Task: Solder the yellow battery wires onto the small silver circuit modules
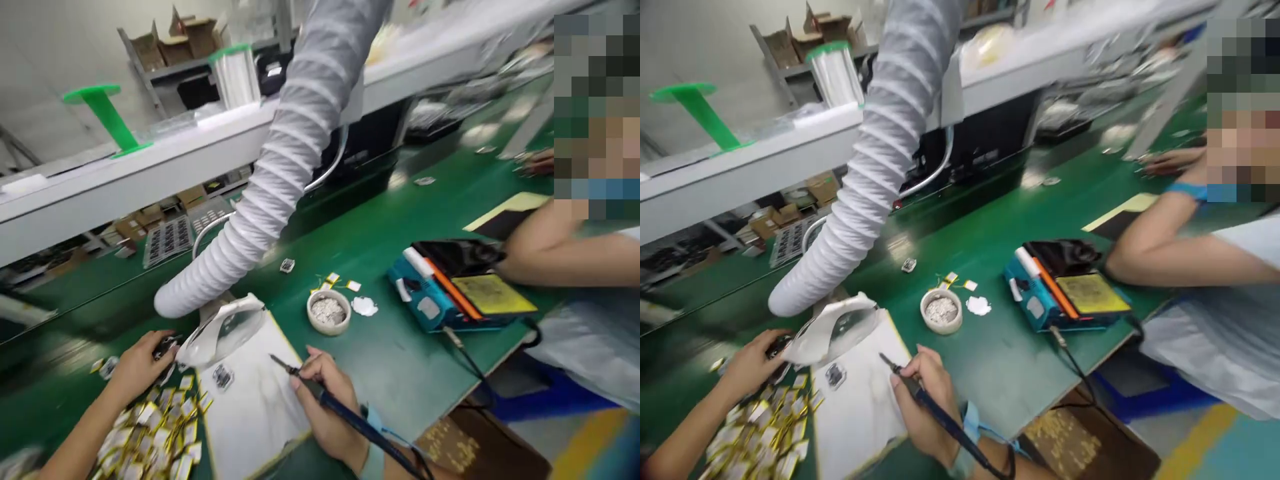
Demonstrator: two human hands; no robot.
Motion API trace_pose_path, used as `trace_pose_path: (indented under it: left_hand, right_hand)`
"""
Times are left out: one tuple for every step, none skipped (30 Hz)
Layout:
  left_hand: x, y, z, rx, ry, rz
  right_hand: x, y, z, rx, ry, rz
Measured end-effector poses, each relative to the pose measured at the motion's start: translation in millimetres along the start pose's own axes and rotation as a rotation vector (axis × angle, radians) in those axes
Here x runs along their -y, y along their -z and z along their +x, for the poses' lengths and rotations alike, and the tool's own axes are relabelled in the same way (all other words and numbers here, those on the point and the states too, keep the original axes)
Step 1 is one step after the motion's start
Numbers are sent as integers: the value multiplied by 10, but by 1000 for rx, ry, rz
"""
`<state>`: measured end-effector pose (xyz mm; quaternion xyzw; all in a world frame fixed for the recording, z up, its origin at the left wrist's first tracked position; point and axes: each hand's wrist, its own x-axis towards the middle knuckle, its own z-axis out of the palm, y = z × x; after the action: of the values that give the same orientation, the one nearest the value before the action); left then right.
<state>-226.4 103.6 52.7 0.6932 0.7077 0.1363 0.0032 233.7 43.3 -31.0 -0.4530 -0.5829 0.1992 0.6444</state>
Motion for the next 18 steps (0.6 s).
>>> trace_pose_path:
  left_hand:
    - [31, 74, -276, 9, 22, 4]
    - [3, 124, -549, 3, 32, 9]
    - [-83, 142, -805, -15, 24, 12]
    - [-225, 125, -1033, -39, -11, 2]
    - [-415, 73, -1225, -40, -65, -14]
    - [-646, -9, -1372, -41, -140, -39]
    - [-906, -113, -1471, -17, -197, -52]
    - [-1181, -227, -1519, 19, -233, -47]
    - [-1456, -340, -1518, 66, -240, -24]
    - [-1715, -444, -1475, 119, -227, -4]
    - [-1946, -531, -1402, 169, -187, 12]
    - [-2135, -600, -1314, 212, -128, 23]
    - [-2279, -651, -1226, 245, -71, 26]
    - [-2373, -686, -1149, 274, -31, 18]
    - [-2422, -708, -1090, 294, -1, 4]
    - [-2430, -718, -1052, 307, 14, -15]
    - [-2407, -716, -1034, 314, 16, -38]
    - [-2361, -702, -1035, 314, 8, -67]
  right_hand:
    - [9, 12, -14, 1, -14, 21]
    - [8, 21, -26, 4, -27, 44]
    - [1, 27, -36, 9, -38, 65]
    - [-7, 32, -43, 15, -46, 83]
    - [-14, 37, -46, 20, -49, 97]
    - [-16, 43, -44, 24, -49, 106]
    - [-12, 51, -38, 28, -46, 109]
    - [-1, 62, -28, 32, -40, 109]
    - [17, 79, -15, 36, -33, 105]
    - [39, 104, -1, 41, -22, 101]
    - [65, 141, 14, 44, -11, 95]
    - [93, 191, 30, 47, 0, 89]
    - [119, 257, 46, 47, 10, 82]
    - [143, 337, 63, 46, 16, 75]
    - [164, 430, 81, 39, 16, 67]
    - [179, 532, 102, 26, 12, 56]
    - [188, 638, 125, 5, 7, 40]
    - [191, 740, 151, -23, -1, 17]
